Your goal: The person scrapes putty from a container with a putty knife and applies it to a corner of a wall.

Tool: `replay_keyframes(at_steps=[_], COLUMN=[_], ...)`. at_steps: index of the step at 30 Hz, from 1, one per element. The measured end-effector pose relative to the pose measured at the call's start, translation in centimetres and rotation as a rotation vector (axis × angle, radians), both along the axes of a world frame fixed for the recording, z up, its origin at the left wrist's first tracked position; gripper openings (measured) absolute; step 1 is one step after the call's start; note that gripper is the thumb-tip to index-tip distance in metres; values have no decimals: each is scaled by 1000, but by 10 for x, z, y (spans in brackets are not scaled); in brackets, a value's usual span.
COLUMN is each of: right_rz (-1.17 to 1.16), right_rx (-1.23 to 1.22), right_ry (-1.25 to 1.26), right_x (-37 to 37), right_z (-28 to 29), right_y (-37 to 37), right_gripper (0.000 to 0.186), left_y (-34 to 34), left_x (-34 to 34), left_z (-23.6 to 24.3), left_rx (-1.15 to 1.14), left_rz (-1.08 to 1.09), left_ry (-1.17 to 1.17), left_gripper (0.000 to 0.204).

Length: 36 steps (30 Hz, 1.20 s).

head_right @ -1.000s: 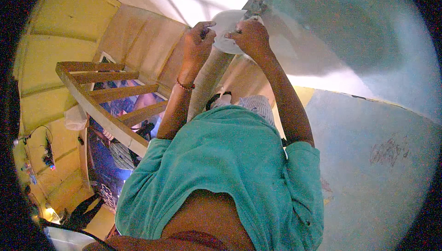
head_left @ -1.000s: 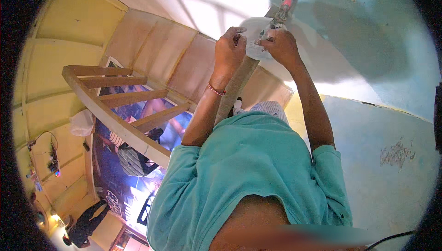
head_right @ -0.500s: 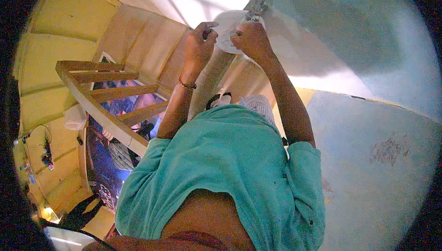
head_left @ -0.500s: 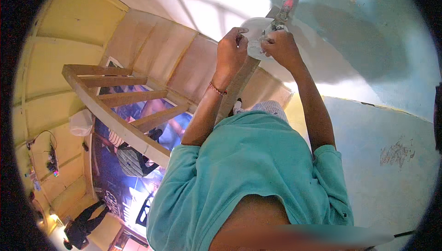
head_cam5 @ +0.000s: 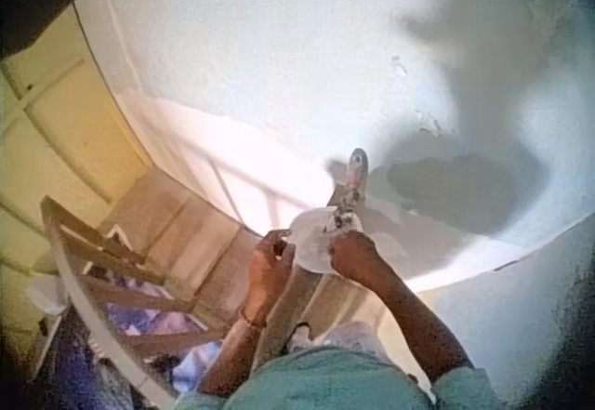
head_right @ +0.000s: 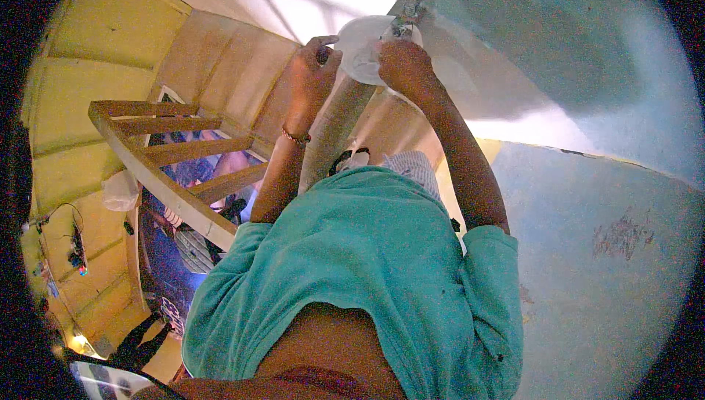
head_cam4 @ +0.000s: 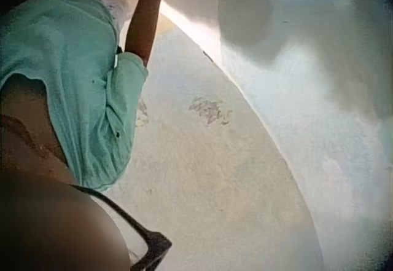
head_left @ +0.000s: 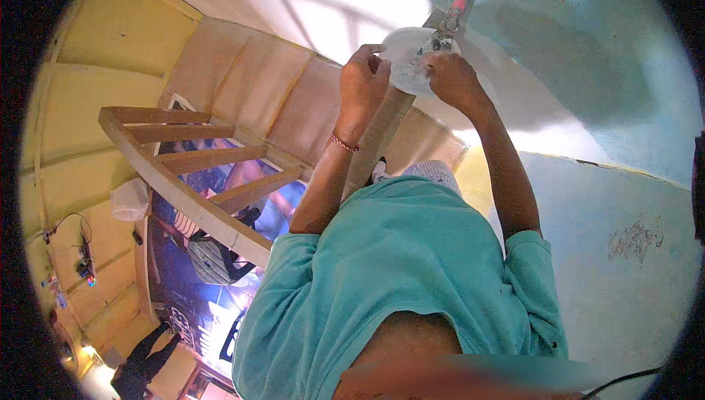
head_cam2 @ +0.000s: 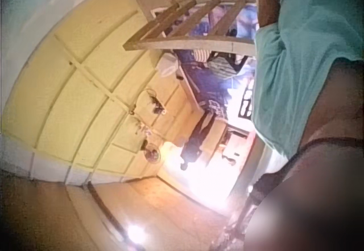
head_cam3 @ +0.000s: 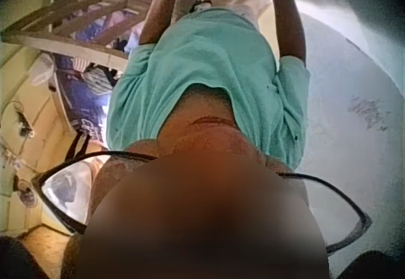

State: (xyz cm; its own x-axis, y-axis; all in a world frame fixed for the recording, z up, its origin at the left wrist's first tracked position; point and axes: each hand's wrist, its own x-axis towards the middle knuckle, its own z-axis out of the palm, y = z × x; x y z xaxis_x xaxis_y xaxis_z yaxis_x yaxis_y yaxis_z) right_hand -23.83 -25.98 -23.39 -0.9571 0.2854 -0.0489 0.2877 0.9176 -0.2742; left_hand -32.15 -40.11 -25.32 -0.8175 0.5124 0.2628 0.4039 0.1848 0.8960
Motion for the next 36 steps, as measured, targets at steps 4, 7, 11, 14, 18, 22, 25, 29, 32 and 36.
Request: replay_keyframes(at_steps=[4,7,11,14,18,22,25,29,32,36], right_rz=[-7,-61,-121,-43,-98,-89,-87,-108,-96,-17], right_rx=[-42,-47,-20,-12,27,119,169,197,235,210], right_ry=[166,63,-75,-59,-27,-79,-97,-172,-97,-127], right_x=[1,-3,-5,-1,-1,-4,-6,-9,-8,-6], right_z=[-4,15,17,-2,0,-5,-1,-4,-16,-4], right_y=[2,-6,-5,4,-5,-5,-9,-13,-11,-11], right_gripper=[18,16,16,25,35,26,24,29,30,30], left_y=[0,0,1,-2,-6,-9,-6,-2,2,0], left_x=[2,3,5,3,6,11,14,20,21,19], left_z=[2,-8,-9,-12,-5,-6,-4,-11,-15,-12], left_rx=[-87,-64,-83,-139,-213,-241,-277,-245,-185,-209], left_rz=[24,49,77,36,8,-124,-179,-182,-136,-166], left_ry=[-7,51,104,63,-32,-44,-58,-5,34,-53], left_gripper=[23,22,25,31,40,58,70,80,83,85])
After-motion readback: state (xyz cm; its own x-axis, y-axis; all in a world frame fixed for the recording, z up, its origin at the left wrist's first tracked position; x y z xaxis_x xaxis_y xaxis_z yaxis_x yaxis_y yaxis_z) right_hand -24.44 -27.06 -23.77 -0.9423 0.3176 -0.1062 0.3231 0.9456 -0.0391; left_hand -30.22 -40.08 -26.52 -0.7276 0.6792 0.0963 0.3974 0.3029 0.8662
